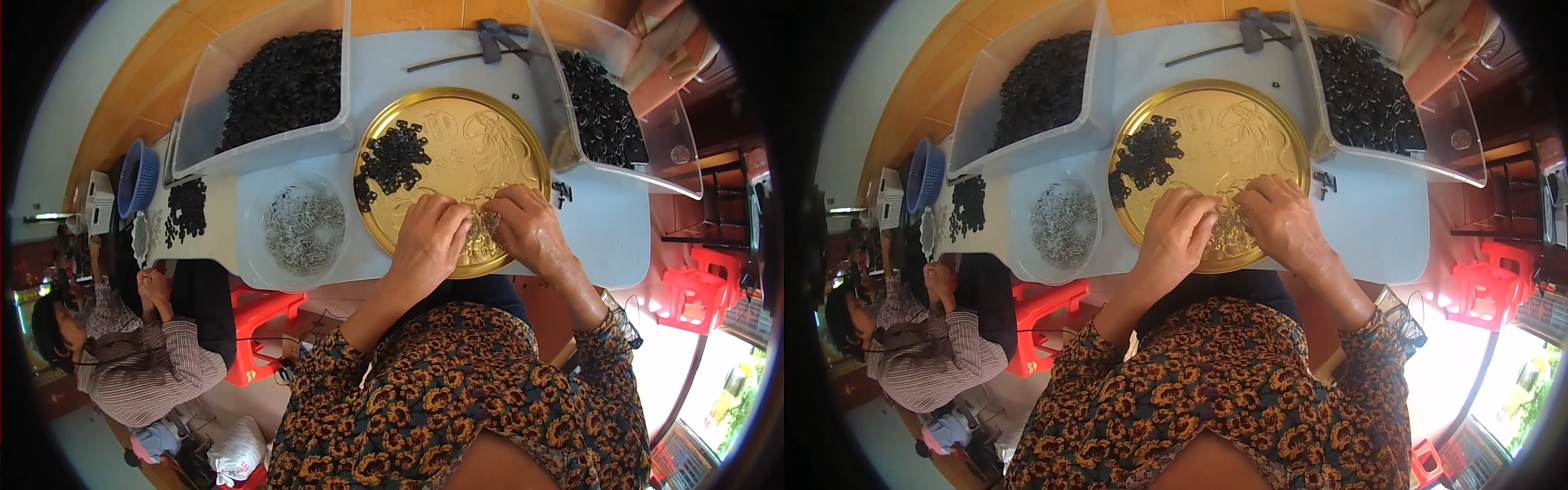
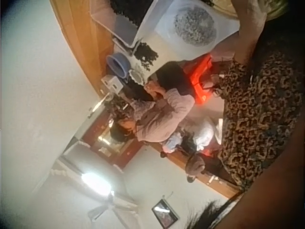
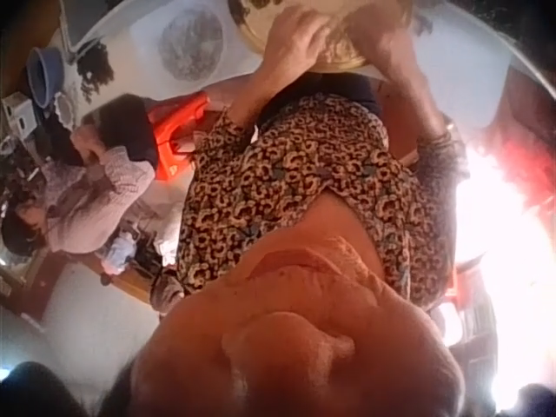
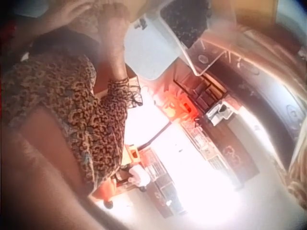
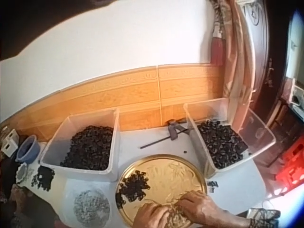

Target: The person assembles plastic cord lock toggles by inserting small springs into the plastic pieces by hand, and sorts loose components on a round tray.

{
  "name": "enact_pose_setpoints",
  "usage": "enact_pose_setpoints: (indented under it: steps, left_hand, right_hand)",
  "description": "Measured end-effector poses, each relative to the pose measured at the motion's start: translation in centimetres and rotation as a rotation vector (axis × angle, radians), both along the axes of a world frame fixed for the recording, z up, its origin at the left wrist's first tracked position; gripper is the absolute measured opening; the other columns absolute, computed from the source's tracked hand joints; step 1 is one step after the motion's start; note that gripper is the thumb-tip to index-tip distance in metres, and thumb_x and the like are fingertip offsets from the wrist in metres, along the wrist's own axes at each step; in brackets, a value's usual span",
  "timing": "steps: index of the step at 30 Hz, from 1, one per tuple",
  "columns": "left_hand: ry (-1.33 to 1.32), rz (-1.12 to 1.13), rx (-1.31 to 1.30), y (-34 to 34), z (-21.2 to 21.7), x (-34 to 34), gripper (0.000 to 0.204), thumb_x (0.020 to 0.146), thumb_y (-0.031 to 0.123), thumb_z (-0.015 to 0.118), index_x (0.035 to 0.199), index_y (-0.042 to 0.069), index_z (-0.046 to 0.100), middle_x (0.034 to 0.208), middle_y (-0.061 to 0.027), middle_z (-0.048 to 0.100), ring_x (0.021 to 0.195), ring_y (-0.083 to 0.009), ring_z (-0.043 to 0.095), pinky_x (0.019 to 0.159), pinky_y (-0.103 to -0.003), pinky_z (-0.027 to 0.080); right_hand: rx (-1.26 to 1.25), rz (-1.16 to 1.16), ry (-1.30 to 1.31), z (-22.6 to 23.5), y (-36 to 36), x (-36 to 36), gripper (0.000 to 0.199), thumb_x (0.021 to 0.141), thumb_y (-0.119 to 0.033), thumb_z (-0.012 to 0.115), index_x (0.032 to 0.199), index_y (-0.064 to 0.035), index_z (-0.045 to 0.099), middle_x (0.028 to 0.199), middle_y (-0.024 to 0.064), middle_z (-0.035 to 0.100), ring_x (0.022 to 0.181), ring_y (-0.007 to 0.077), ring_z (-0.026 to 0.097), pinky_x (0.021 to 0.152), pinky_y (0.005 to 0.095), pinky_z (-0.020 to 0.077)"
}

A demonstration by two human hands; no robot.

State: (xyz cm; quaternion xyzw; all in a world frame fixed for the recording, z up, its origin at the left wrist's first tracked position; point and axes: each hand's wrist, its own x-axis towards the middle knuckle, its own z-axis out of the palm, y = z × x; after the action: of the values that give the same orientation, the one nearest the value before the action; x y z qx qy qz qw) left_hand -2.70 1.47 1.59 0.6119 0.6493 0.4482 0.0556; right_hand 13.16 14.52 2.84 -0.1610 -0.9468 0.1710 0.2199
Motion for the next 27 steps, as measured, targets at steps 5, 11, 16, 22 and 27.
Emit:
enact_pose_setpoints:
  steps: [5,11,16,22,27]
  left_hand:
    - [-0.027,-0.037,0.041,-1.3,0.6,-0.7,0.008,0.088,-0.001,0.065,0.094,-0.001,0.06,0.085,-0.0128,0.056,0.08,-0.0319,0.057,0.072,-0.041,0.046]
    - [-0.141,-0.049,-0.068,-3.2,1.7,-2.0,0.01,0.093,0.007,0.061,0.088,-0.001,0.057,0.081,-0.014,0.055,0.077,-0.0317,0.056,0.068,-0.04,0.045]
    - [-0.082,-0.047,-0.075,-4.7,4.5,-4.1,0.018,0.096,0.012,0.059,0.084,-0.001,0.058,0.077,-0.0129,0.056,0.071,-0.0298,0.057,0.066,-0.036,0.046]
    - [-0.134,0.125,-0.024,-6.1,6.7,-7.9,0.028,0.096,0.013,0.063,0.074,-0.001,0.052,0.068,-0.0102,0.053,0.061,-0.0249,0.053,0.056,-0.036,0.042]
    - [-0.135,0.228,0.03,-6.9,7.8,-10.8,0.018,0.097,0.009,0.06,0.082,-0.002,0.06,0.08,-0.0091,0.063,0.071,-0.0185,0.059,0.064,-0.029,0.047]
  right_hand:
    - [-0.008,0.072,0.002,0.1,-0.2,-0.5,0.027,0.072,0.001,0.066,0.098,-0.0064,0.067,0.096,0.009,0.064,0.091,0.0287,0.063,0.08,0.0396,0.049]
    - [-0.011,0.106,0.003,0.8,0.0,-0.7,0.029,0.072,0.002,0.066,0.1,-0.0063,0.067,0.096,0.0086,0.064,0.092,0.0282,0.063,0.081,0.0394,0.0487]
    - [-0.01,0.108,-0.004,1.1,0.0,-0.8,0.029,0.073,0.003,0.065,0.101,-0.0062,0.067,0.097,0.0083,0.063,0.093,0.028,0.063,0.082,0.0397,0.0488]
    - [-0.08,0.097,-0.039,0.5,0.6,-1.2,0.03,0.076,0.006,0.062,0.104,-0.0046,0.067,0.103,0.0119,0.064,0.095,0.033,0.063,0.083,0.0417,0.0524]
    - [-0.174,0.03,0.015,-0.7,1.4,-4.4,0.023,0.088,-0.003,0.061,0.11,-0.0023,0.065,0.109,0.0163,0.064,0.101,0.0359,0.062,0.089,0.0426,0.0514]
